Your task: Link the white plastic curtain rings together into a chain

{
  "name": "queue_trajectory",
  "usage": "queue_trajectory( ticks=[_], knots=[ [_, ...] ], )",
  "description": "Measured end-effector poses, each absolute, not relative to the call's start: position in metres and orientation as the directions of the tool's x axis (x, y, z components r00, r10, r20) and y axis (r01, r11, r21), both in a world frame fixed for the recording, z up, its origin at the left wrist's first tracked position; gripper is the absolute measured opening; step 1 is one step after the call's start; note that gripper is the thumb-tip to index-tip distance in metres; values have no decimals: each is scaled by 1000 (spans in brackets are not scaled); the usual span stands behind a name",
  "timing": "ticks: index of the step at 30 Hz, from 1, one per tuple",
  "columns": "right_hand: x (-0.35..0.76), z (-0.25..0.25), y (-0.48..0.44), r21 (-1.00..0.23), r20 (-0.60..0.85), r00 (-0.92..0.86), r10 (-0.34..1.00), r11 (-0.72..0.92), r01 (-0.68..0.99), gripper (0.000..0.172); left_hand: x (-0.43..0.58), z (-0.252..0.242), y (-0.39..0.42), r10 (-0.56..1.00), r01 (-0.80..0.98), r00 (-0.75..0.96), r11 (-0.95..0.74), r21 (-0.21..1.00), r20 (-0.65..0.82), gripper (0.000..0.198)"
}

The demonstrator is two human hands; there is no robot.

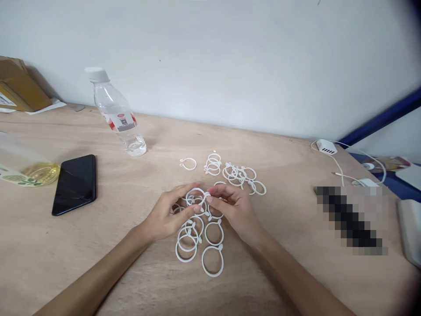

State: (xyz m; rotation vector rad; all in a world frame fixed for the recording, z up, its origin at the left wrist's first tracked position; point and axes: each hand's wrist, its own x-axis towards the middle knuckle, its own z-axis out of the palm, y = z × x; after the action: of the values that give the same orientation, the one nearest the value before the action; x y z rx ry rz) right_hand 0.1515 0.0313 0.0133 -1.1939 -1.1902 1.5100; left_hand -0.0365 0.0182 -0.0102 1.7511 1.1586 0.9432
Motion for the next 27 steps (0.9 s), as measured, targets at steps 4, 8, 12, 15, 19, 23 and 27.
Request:
queue_trajectory(
  ticks=[4, 8, 12, 15, 19, 23, 27],
  knots=[
    [151, 9, 32, -949, -236, -220, 947, -273, -156, 26, -40, -10, 19, 950, 260, 311, -75, 963, -10, 53],
    [151, 7, 32, -940, -252, -223, 942, -293, -173, 27, -41, -6, 22, 932, 194, 362, -44, 980, -29, 48],
    [150, 5, 32, -941, -228, -222, 948, -273, -198, 25, -40, -4, 23, 917, 199, 398, -75, 977, -11, 48],
    [149, 2, 32, -943, -225, -219, 949, -269, -198, 23, -40, -3, 22, 913, 225, 407, -115, 968, 14, 47],
    [148, -1, 32, -944, -230, -218, 949, -271, -187, 24, -40, -3, 22, 914, 246, 407, -106, 963, -3, 44],
    [147, -3, 31, -958, -216, -218, 952, -250, -143, 26, -38, -1, 22, 924, 243, 382, -120, 963, 19, 41],
    [147, -2, 30, -980, -172, -204, 964, -189, -68, 24, -38, -2, 22, 912, 273, 410, -140, 952, 16, 41]
  ],
)
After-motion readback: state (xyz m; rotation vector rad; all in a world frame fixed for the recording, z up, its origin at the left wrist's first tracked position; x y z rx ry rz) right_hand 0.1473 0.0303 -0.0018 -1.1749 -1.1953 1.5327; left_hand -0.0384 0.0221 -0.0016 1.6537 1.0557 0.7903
